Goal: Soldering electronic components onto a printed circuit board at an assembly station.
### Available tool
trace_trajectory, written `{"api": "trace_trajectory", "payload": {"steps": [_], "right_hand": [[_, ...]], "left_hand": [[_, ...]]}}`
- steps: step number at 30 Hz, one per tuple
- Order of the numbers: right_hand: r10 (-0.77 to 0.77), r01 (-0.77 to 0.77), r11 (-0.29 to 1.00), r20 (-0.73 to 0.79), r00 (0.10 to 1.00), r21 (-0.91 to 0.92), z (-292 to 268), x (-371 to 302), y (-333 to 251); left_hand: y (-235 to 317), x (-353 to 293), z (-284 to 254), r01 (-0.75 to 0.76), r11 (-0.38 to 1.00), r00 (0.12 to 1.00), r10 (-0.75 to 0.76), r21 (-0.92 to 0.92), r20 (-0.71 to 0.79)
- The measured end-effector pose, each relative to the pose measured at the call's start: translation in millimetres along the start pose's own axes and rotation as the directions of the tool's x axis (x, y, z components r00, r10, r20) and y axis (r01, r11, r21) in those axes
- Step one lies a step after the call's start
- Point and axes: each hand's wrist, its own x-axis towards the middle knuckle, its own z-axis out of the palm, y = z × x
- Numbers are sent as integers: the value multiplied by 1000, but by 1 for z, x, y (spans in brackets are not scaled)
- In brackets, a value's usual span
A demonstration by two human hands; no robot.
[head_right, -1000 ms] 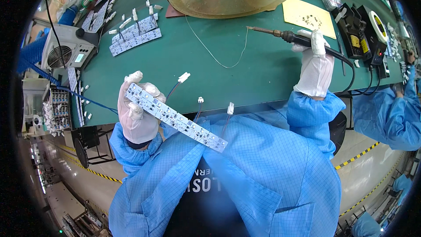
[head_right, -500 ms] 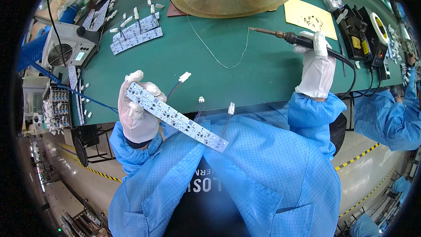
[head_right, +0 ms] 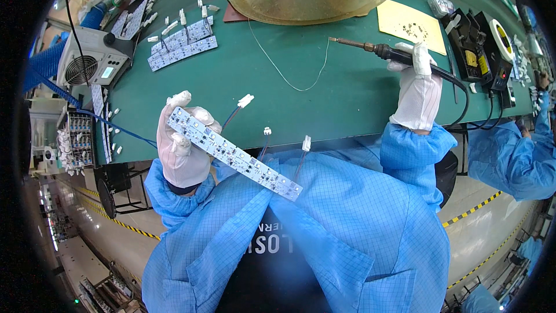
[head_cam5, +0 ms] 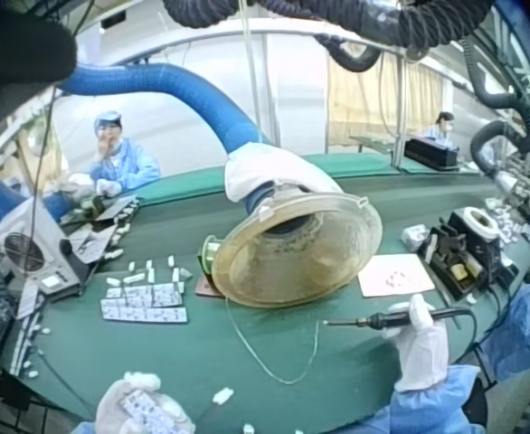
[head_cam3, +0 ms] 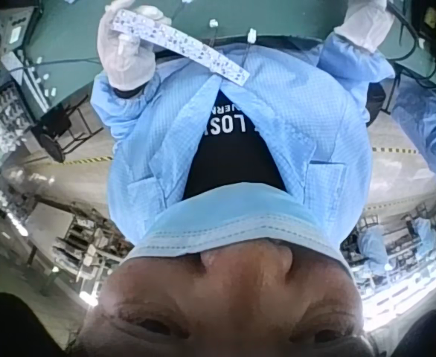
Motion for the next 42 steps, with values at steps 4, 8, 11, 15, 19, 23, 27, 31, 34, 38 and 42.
{"api": "trace_trajectory", "payload": {"steps": [4,8,11,15,19,23,27,31,34,38,42], "right_hand": [[9,-9,1000,13,1000,7,1,-1,-1],[25,-24,997,9,1000,-69,1,-1,-1],[17,-16,998,13,1000,-64,2,-1,-1],[20,-20,999,14,1000,-40,1,-2,-1],[26,-27,1000,59,998,11,0,-1,0],[16,-19,999,81,997,32,-2,0,1],[8,-12,998,66,998,60,-3,0,1],[39,-44,997,67,997,68,-3,0,0],[28,-32,997,65,997,64,-2,-1,0],[45,-47,998,44,998,52,-1,-2,0],[41,-47,994,58,997,104,0,-3,-1]], "left_hand": [[1,1,2,10,1000,1000,-10,-2,-5],[-1,1,5,-27,999,1000,26,-29,-11],[-1,1,3,-20,999,1000,19,-33,-13],[0,1,0,-5,1000,1000,6,-23,7],[-1,2,3,-15,1000,1000,15,-12,22],[-1,1,10,-26,998,999,24,-59,-33],[-1,1,8,-27,998,999,26,-49,-21],[0,1,3,-2,1000,1000,2,12,1],[-1,-1,1,22,999,1000,-22,24,-15],[-1,0,1,13,1000,1000,-13,8,-2],[-2,0,2,-3,1000,1000,3,15,-5]]}}
